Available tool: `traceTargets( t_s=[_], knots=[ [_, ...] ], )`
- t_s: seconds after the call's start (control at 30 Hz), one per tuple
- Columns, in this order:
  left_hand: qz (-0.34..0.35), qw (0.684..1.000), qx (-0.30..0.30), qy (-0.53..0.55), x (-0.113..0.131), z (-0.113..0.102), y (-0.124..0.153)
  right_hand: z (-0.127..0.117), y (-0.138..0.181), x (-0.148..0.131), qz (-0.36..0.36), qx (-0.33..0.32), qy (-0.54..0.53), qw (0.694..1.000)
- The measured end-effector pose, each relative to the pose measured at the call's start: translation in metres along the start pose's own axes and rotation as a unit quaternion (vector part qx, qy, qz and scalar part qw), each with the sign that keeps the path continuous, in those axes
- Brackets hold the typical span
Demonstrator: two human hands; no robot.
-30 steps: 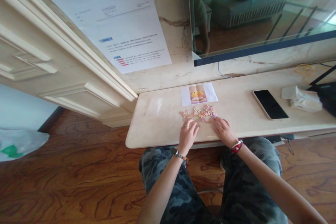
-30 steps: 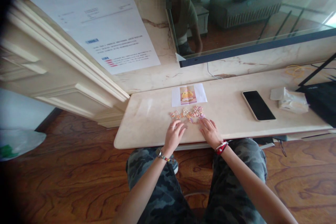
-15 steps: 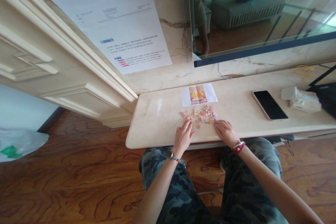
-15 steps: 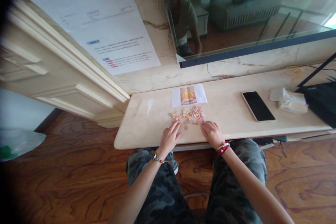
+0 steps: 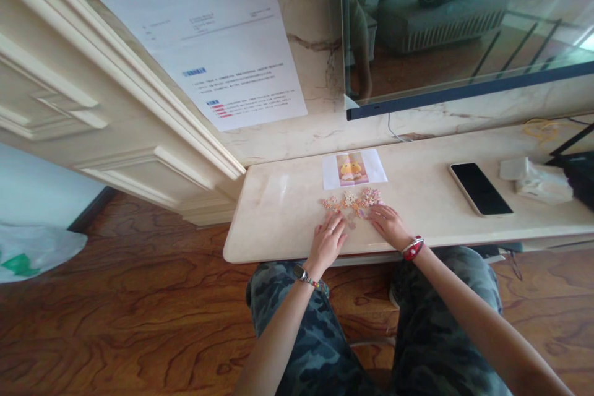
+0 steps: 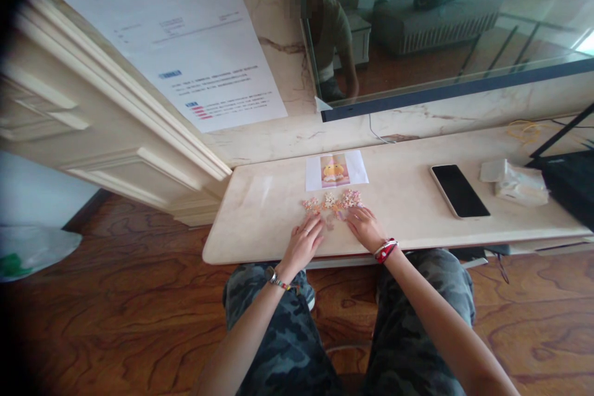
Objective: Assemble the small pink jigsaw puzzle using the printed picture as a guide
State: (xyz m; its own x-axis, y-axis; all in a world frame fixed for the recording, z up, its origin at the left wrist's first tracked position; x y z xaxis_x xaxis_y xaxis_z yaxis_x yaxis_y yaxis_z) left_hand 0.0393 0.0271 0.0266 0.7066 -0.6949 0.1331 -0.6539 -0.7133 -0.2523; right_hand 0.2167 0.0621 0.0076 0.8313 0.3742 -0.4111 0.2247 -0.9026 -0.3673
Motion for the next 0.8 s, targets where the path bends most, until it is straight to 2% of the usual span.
traceTargets(
  t_s=[0.13, 0.3, 0.53, 0.67, 0.8],
  knots=[
    [-0.021, 0.999, 0.042, 0.018, -0.011, -0.006, -0.004, -0.001, -0.027, -0.006, 0.001, -0.007, -0.003, 1.0],
    [-0.074, 0.993, 0.091, 0.01, -0.027, -0.011, -0.011, 0.019, -0.066, -0.029, -0.017, -0.094, 0.072, 0.993],
    [-0.079, 0.992, 0.096, 0.015, -0.034, -0.012, -0.011, 0.035, -0.073, -0.039, -0.029, -0.111, 0.14, 0.983],
    [-0.081, 0.991, 0.103, 0.024, -0.04, -0.012, -0.017, 0.032, -0.071, -0.037, -0.021, -0.099, 0.103, 0.99],
    [-0.083, 0.991, 0.099, 0.033, -0.046, -0.007, -0.03, 0.012, -0.069, -0.025, 0.05, -0.042, -0.028, 0.997]
  ],
)
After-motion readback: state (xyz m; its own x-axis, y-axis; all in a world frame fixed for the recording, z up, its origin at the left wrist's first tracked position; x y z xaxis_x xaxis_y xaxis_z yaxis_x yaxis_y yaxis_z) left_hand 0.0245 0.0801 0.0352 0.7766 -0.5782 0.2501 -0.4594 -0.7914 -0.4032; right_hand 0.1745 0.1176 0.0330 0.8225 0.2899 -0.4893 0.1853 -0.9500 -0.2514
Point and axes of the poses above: each hand's wrist, its own y-axis away from the middle knuckle, its own z-axis out of the palm, x = y × z, the point moved 5 cm from there along -y, towards the middle knuckle, and after that the axes turned 15 degrees about z, right-handed, at the moved point
